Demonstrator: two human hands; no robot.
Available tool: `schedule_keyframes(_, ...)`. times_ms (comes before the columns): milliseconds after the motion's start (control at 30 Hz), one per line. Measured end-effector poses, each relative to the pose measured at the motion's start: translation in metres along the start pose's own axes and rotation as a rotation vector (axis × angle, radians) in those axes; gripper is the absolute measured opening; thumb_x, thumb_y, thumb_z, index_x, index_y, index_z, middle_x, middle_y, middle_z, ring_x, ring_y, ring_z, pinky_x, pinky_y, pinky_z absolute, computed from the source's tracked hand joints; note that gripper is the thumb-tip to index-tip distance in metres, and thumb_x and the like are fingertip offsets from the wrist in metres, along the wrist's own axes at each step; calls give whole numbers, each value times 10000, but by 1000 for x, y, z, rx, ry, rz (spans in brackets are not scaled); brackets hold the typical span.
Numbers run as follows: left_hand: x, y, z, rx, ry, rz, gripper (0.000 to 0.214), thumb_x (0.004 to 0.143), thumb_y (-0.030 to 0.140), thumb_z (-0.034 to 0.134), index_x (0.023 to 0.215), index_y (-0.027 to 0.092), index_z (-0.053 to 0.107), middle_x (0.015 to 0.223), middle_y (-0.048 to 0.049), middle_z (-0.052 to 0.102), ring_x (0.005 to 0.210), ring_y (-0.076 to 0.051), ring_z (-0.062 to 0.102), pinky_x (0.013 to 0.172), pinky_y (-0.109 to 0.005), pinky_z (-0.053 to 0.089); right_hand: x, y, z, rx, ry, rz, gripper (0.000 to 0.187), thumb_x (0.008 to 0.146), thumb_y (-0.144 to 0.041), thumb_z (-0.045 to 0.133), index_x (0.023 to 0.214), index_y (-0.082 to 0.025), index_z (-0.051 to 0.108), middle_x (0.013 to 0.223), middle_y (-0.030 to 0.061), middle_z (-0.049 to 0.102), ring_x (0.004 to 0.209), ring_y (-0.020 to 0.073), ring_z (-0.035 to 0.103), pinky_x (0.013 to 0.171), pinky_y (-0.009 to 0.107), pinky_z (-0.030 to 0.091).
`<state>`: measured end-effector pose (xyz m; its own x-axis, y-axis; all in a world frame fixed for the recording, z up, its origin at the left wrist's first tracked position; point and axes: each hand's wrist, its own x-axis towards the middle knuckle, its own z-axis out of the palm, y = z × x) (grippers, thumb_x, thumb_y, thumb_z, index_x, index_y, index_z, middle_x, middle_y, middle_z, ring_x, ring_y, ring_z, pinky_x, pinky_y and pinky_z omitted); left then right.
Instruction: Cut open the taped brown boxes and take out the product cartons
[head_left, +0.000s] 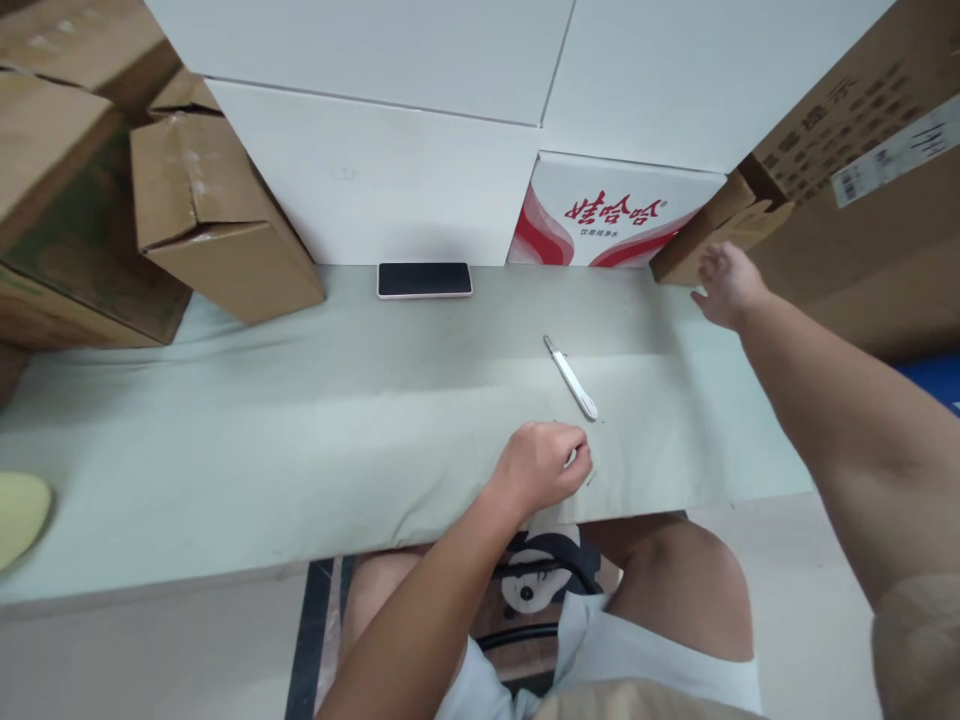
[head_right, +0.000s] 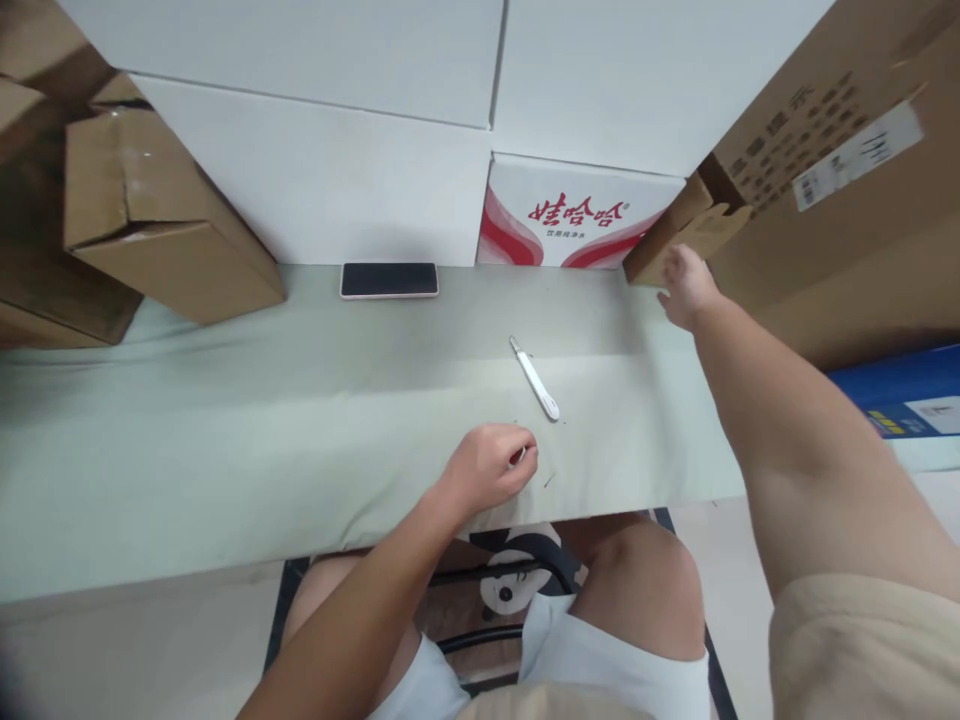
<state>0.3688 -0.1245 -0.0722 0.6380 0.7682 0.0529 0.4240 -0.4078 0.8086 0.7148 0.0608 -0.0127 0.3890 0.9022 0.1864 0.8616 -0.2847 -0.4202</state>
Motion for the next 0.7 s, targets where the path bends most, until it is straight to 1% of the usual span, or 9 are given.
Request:
schedule_keyframes(100, -6, 3, -5, -27, 40, -17, 256, 923, 243, 455, 670, 205, 438, 696, -12, 636, 656, -138, 515, 663, -307, 329, -21, -31, 1, 172, -210, 80, 626, 1052, -563, 166, 1481, -224, 471, 1492, 170, 561, 1219, 203, 625, 904, 352, 527)
schedule_keyframes(167, -14, 6, -7, -25, 56, -18, 243, 921, 257, 463, 684, 203, 478, 734, -15, 667, 698, -144, 550, 679, -302, 342, -40, -60, -1, 240, -317, 46, 614, 1039, -478, 137, 1541, -263, 418, 1646, 161, 430, 1391, 188, 540, 937, 341, 518)
schedule_keyframes(267, -29, 8, -11, -19, 58, -6, 224, 915, 286, 485, 714, 204, 539, 798, -8, 709, 743, -147, 578, 685, -292, 357, -69, -115, -4, 286, -440, -103, 612, 1025, -514, 262, 1560, -269, 433, 1723, 129, 326, 1529, 190, 423, 1076, 355, 494)
schedule_keyframes(367, -47, 4, -22, -15, 84, -37, 207, 912, 287, 486, 741, 206, 571, 838, 2, 727, 740, -142, 571, 662, -289, 354, -95, -184, 6, 255, -503, -300, 568, 989, -491, 437, 1480, -233, 557, 1659, 130, 439, 1529, 239, 433, 1243, 424, 383)
schedule_keyframes(433, -58, -1, -32, -18, 130, -78, 207, 911, 287, 482, 747, 208, 580, 842, 1, 729, 741, -144, 569, 653, -296, 350, -113, -235, 23, 215, -535, -434, 528, 933, -448, 544, 1407, -231, 630, 1597, 109, 521, 1517, 263, 447, 1303, 459, 311)
schedule_keyframes(533, -74, -9, -47, -48, 197, -128, 203, 907, 299, 490, 757, 210, 593, 844, -5, 728, 743, -151, 573, 644, -300, 349, -143, -313, 62, 104, -575, -736, 527, 874, -397, 593, 1372, -239, 661, 1588, 97, 521, 1504, 292, 460, 1269, 502, 388)
schedule_keyframes(600, -83, -14, -55, -56, 219, -140, 187, 902, 294, 496, 772, 209, 600, 850, -9, 728, 743, -151, 575, 647, -298, 356, -162, -360, 90, 22, -522, -946, 556, 881, -374, 563, 1407, -216, 644, 1589, 124, 504, 1491, 317, 468, 1263, 543, 392)
schedule_keyframes(633, -87, -16, -59, -50, 220, -141, 183, 901, 287, 495, 772, 206, 597, 844, -10, 724, 735, -150, 571, 646, -298, 356, -170, -380, 102, -7, -485, -1011, 575, 887, -357, 548, 1437, -208, 625, 1593, 132, 494, 1493, 325, 462, 1274, 552, 376)
schedule_keyframes(700, -94, -20, -65, -39, 214, -135, 187, 903, 268, 485, 761, 201, 587, 818, -9, 712, 711, -143, 555, 644, -297, 355, -183, -413, 122, -47, -425, -1039, 617, 891, -324, 536, 1496, -209, 580, 1612, 129, 466, 1497, 339, 448, 1282, 556, 364)
